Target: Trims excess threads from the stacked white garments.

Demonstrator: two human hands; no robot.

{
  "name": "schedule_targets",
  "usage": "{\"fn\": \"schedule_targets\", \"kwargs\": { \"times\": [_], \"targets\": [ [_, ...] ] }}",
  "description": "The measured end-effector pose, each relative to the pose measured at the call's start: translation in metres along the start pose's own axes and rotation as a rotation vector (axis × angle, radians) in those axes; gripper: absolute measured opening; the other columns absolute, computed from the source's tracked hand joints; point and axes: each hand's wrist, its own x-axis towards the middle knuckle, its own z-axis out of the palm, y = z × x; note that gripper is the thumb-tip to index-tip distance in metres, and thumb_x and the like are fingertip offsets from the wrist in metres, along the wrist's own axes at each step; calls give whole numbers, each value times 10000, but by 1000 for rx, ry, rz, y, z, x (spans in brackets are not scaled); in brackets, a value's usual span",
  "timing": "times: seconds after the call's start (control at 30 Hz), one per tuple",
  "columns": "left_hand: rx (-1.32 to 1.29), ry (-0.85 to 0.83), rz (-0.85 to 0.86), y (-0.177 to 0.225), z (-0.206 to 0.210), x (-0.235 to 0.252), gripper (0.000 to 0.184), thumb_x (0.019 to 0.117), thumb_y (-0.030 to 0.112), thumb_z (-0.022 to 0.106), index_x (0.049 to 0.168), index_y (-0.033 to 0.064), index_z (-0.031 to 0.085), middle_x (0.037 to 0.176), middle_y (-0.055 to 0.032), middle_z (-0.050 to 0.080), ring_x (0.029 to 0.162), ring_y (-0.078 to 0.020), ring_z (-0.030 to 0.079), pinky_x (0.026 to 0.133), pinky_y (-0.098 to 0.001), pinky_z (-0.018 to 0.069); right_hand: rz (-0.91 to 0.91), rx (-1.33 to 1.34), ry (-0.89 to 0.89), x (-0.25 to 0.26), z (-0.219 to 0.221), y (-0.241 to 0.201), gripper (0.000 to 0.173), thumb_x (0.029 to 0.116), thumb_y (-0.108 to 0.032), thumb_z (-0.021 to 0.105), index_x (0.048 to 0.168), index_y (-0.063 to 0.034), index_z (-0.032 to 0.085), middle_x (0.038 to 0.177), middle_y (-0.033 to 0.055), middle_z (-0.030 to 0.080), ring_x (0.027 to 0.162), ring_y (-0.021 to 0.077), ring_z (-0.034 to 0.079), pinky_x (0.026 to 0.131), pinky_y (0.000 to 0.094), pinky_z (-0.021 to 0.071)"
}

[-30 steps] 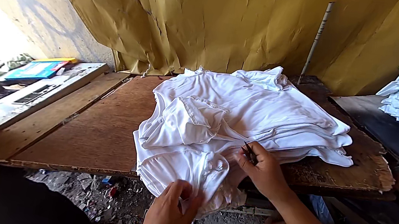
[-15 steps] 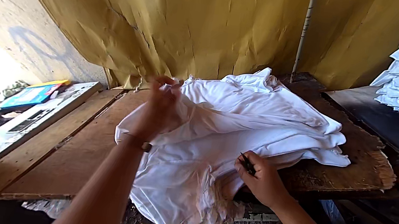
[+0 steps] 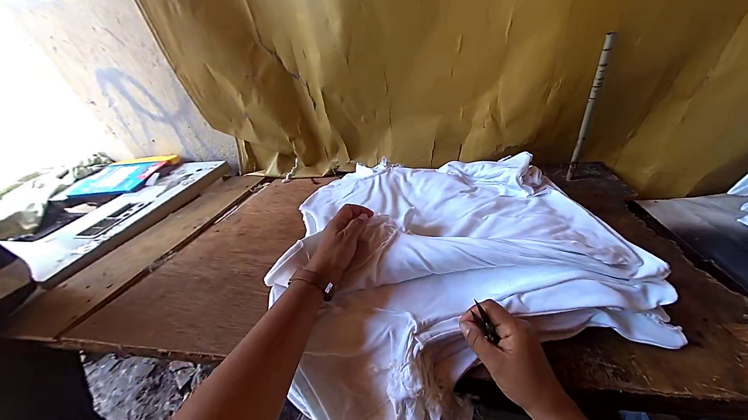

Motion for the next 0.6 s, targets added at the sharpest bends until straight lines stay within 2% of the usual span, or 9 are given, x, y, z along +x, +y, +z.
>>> {"fn": "schedule_targets", "kwargs": {
  "times": [0.1,0.17,0.2,0.23,0.3,0.33,0.43,0.5,0.6],
  "targets": [
    [141,57,128,4,1,-12,235,1090,151,463,1195,3,612,1151,-118,619,991,-154,581,858,-357,478,14,-2,-9,0,-1,-1,162,943,-259,609,904,-120,682,678,-81,558,577,-29,480,549,160,409],
    [336,119,306,8,0,-22,279,1037,191,566,1187,-24,665,1316,-223,589,1215,-328,566,998,-502,473,19,-3,-16,1,-2,0,157,941,-262,610,905,-125,679,676,-86,550,574,-30,472,546,159,402],
    [447,148,399,9,2,-28,308,985,235,627,1153,-12,703,1311,-251,585,1236,-406,544,1011,-570,454,20,-5,-18,2,-2,0,161,941,-267,611,906,-126,681,676,-88,553,574,-31,474,546,160,403],
    [532,168,474,11,5,-34,302,938,263,700,1100,10,739,1236,-251,609,1170,-441,559,960,-606,460,21,-5,-17,2,-2,1,163,942,-270,613,902,-128,682,674,-89,553,571,-31,474,543,162,402],
    [607,138,512,15,11,-45,202,924,214,745,1023,40,772,1058,-195,647,975,-385,616,826,-573,501,14,-8,-7,2,-1,1,163,941,-269,614,894,-129,683,662,-92,543,562,-32,466,533,159,393],
    [578,118,484,14,13,-48,146,942,174,732,993,41,769,979,-150,661,871,-305,642,766,-506,526,11,-16,-5,1,-1,1,164,940,-269,612,891,-130,684,658,-94,538,560,-33,463,529,160,389],
    [280,61,224,12,5,-44,141,1009,135,649,1002,23,735,839,-65,694,685,-120,609,658,-324,510,86,-53,-63,5,-6,-8,159,937,-267,624,887,-126,676,651,-86,517,562,-12,455,541,187,385],
    [10,22,46,8,-3,-38,136,1018,145,628,996,29,697,795,-18,665,663,-55,580,642,-240,493,204,0,-182,17,-12,-28,189,963,-272,661,931,-87,675,668,-45,519,577,42,470,575,247,411],
    [-313,61,-31,3,-8,-35,105,1023,81,592,977,22,666,825,-6,711,739,-51,675,741,-232,578,70,31,-248,46,-5,-60,295,985,-354,608,1037,-69,664,688,-23,562,592,63,529,580,272,465]
  ]
}}
